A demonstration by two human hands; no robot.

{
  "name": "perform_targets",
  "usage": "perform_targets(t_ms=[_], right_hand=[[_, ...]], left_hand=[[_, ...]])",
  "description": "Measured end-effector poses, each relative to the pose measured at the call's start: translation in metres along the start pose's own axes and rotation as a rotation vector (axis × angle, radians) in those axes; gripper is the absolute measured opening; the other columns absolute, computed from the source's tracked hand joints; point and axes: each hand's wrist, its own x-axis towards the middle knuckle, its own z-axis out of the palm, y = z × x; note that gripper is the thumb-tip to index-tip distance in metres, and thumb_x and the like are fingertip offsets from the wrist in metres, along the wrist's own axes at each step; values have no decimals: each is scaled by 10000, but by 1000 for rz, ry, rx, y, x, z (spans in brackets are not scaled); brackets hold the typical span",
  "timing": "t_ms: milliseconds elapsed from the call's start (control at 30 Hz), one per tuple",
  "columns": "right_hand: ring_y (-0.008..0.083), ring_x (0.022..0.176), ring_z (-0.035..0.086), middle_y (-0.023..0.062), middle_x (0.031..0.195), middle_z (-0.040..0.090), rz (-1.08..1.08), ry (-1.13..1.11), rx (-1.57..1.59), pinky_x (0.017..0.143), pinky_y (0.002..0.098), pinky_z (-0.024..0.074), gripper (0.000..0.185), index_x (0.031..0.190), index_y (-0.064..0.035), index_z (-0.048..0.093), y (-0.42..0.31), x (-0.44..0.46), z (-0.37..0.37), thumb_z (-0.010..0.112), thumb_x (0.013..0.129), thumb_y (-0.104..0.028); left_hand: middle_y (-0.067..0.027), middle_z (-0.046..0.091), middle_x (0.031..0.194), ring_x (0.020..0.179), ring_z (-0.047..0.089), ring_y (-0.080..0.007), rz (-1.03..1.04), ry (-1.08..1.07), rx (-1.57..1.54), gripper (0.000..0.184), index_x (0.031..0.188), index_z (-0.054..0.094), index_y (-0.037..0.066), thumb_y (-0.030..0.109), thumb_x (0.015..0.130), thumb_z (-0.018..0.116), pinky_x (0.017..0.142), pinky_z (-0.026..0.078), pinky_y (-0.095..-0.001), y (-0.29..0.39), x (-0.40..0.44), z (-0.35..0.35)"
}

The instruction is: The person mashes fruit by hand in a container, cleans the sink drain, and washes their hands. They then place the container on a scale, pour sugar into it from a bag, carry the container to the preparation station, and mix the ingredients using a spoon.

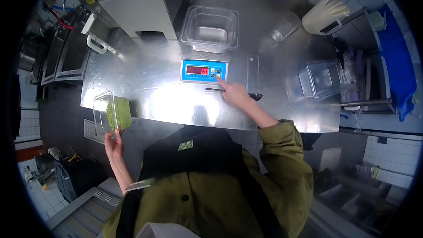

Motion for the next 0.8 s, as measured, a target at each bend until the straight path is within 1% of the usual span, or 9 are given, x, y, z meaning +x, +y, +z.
perform_targets(t_ms=[100, 200, 233, 300, 367, 467, 600, 700, 800], right_hand=[[348, 663, 558, 182, 768, 582, -103, 30, 72, 613, 416, 463, 491, 1187, -140, 416, 5, 0, -13, 483, 704, -88], [355, 797, 558, 218, 886, 568, -183, 310, 357, 734, 394, 447, 373, 1096, -72, 496, 26, 14, -20, 480, 727, -122], [361, 834, 545, 233, 910, 553, -78, 401, 491, 758, 367, 441, 294, 995, -17, 546, 14, 8, -47, 495, 723, -119], [329, 721, 582, 195, 773, 591, 64, 541, 517, 642, 349, 450, 255, 908, 19, 563, 36, 22, -55, 508, 759, -181], [249, 599, 579, 136, 635, 583, 169, 451, 679, 571, 329, 432, 272, 817, 30, 568, 39, 22, -80, 498, 785, -230], [183, 535, 546, 90, 554, 551, 200, 567, 642, 536, 300, 414, 310, 760, 29, 566, 39, 23, -95, 498, 791, -272], [163, 540, 546, 71, 553, 562, 237, 560, 662, 529, 283, 410, 373, 739, 17, 583, 42, 30, -104, 526, 775, -349], [74, 429, 427, 21, 525, 543, 273, 474, 836, 406, 218, 327, 381, 683, 6, 571, 33, 47, -106, 538, 780, -360], [78, 383, 390, 52, 525, 541, 276, 446, 993, 365, 222, 300, 296, 652, 13, 543, 41, 72, -95, 521, 757, -263]], left_hand=[[-236, 493, 932, 841, 545, -331, -6, 4, 23, 279, 961, 396, -134, -55, 696, 434, 756, 509, -325, 0, 2, 1], [-223, 498, 928, 839, 548, -320, -9, 6, 48, 277, 968, 403, -125, -52, 703, 437, 753, 510, -319, 2, 1, 5], [-215, 500, 928, 839, 549, -317, -7, 8, 56, 274, 970, 408, -119, -51, 706, 438, 751, 511, -317, 2, -1, 5], [-198, 504, 932, 835, 551, -309, 3, -1, 85, 269, 974, 417, -105, -49, 712, 439, 746, 513, -314, 1, -3, 6], [-179, 506, 940, 829, 552, -301, 20, -30, 125, 264, 978, 427, -89, -47, 717, 440, 742, 515, -310, 2, -2, 9], [-154, 504, 967, 828, 551, -285, 57, -1, 165, 278, 990, 434, -69, -52, 713, 441, 745, 513, -316, -1, -12, 19], [-136, 494, 986, 830, 546, -275, 138, -11, 225, 310, 1005, 431, -54, -60, 695, 443, 751, 512, -331, -3, -11, 17], [-129, 479, 1008, 834, 543, -278, 192, -28, 303, 356, 1033, 418, -35, -65, 679, 444, 743, 514, -351, -10, -16, 28], [-131, 455, 1042, 836, 544, -276, 223, -45, 361, 440, 1105, 361, 4, -49, 675, 438, 727, 518, -374, -21, -19, 41]])
